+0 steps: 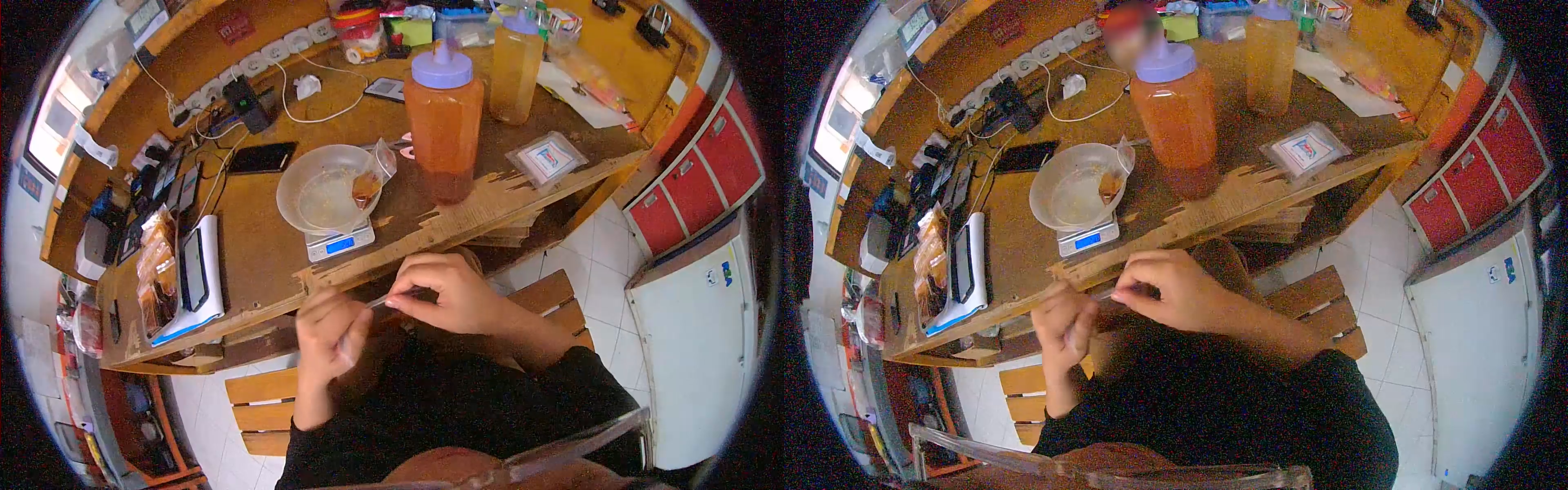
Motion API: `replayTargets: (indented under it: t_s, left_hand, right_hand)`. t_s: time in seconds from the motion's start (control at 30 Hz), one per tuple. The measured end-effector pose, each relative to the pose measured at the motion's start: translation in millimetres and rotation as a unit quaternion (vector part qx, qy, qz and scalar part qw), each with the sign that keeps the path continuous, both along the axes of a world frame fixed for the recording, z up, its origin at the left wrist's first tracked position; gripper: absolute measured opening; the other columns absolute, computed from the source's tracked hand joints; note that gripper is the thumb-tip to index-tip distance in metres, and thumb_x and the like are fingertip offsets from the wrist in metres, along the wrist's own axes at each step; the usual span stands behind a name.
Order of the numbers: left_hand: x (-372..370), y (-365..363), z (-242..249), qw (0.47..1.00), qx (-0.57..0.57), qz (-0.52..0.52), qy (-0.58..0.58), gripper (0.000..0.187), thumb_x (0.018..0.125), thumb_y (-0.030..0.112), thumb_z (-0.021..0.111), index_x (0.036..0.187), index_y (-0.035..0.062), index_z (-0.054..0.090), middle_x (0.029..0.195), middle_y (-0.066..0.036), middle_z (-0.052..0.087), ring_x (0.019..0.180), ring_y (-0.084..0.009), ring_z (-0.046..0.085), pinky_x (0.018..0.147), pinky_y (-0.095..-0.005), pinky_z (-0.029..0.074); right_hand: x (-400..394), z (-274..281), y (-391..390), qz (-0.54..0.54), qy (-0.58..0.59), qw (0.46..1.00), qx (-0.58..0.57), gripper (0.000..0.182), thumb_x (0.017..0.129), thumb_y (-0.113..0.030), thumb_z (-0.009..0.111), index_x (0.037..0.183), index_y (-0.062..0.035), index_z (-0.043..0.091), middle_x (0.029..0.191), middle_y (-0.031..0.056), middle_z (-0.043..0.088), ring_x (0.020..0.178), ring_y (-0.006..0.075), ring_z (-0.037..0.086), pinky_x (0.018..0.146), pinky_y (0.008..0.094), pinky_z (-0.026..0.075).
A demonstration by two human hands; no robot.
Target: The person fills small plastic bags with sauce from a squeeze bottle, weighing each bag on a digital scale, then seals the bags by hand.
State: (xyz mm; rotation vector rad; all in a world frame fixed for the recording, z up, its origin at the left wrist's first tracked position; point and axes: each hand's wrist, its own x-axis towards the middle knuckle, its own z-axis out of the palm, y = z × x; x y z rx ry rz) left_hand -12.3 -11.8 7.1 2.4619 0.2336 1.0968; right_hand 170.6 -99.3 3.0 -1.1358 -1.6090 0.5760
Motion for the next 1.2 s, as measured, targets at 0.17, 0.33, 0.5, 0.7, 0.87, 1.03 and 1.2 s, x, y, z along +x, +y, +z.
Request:
replayTargets:
  t_s: [0.17,0.33,0.5,0.7,0.87,1.03,1.2]
  left_hand:
    - [-50.3,19.2,-3.5,0.973,-0.039,0.198,-0.116,0.018,0.084,0.008,0.057,0.069,-0.0012,0.057,0.064,-0.008,0.059,0.055,-0.0174,0.051,0.055,-0.0308,0.04]
    - [-98.6,75.4,0.2,0.903,-0.158,0.372,-0.145,0.02,0.089,0.014,0.055,0.08,-0.0043,0.058,0.073,-0.008,0.058,0.068,-0.0161,0.053,0.064,-0.0273,0.041]
    - [-104.1,92.3,-21.7,0.812,0.058,0.574,-0.086,0.034,0.086,0.014,0.061,0.112,-0.0035,0.048,0.109,-0.017,0.05,0.104,-0.0218,0.049,0.088,-0.0305,0.039]
    - [-13.2,54.8,-5.3,0.959,-0.063,0.254,-0.113,0.042,0.078,0.002,0.065,0.116,-0.0011,0.048,0.114,-0.011,0.051,0.099,-0.0184,0.05,0.082,-0.028,0.041]
    - [27.9,36.9,16.4,0.965,-0.144,0.171,-0.137,0.038,0.078,0.004,0.068,0.112,0.0001,0.053,0.102,-0.006,0.057,0.077,-0.0074,0.048,0.062,-0.0206,0.038]
    - [17.2,13.1,11.0,0.949,-0.297,0.098,-0.041,0.011,0.076,0.007,0.072,0.083,0.0012,0.066,0.069,0.003,0.061,0.06,-0.0036,0.046,0.052,-0.019,0.034]
    - [20.1,-5.9,2.0,0.93,-0.346,0.105,-0.062,0.011,0.075,0.007,0.073,0.081,0.0006,0.068,0.074,-0.002,0.066,0.069,-0.0064,0.056,0.063,-0.0217,0.044]
  right_hand:
    - [28.1,-9.5,12.1,-0.116,-0.029,0.992,0.042,0.013,0.081,-0.014,0.064,0.082,-0.0012,0.061,0.081,0.0125,0.06,0.076,0.0286,0.059,0.068,0.0368,0.047]
    - [5.0,0.5,34.5,-0.225,-0.118,0.965,0.066,0.028,0.086,-0.012,0.059,0.112,-0.0002,0.056,0.123,0.0212,0.047,0.101,0.0324,0.057,0.082,0.0373,0.048]
    - [12.2,-26.5,82.1,-0.29,-0.125,0.948,0.045,0.034,0.092,-0.019,0.049,0.123,-0.0047,0.052,0.136,0.022,0.036,0.109,0.0411,0.051,0.088,0.0431,0.045]
    - [14.5,3.6,79.2,-0.104,0.061,0.992,0.044,0.029,0.086,-0.005,0.057,0.115,-0.0021,0.059,0.115,0.0141,0.06,0.097,0.0254,0.062,0.079,0.0328,0.048]
    - [12.9,4.6,61.6,-0.034,0.023,0.978,0.204,0.034,0.081,-0.001,0.062,0.115,-0.0026,0.06,0.115,0.0104,0.061,0.095,0.0162,0.06,0.071,0.0287,0.046]
    - [10.9,10.4,20.8,-0.048,-0.063,0.983,0.164,0.031,0.079,-0.001,0.065,0.109,-0.003,0.062,0.112,0.012,0.061,0.108,0.0205,0.054,0.091,0.0329,0.039]
    - [-10.0,-34.4,20.6,-0.06,0.259,0.961,0.075,0.028,0.08,-0.005,0.065,0.108,-0.0028,0.061,0.101,0.0074,0.063,0.099,0.014,0.055,0.082,0.0302,0.044]
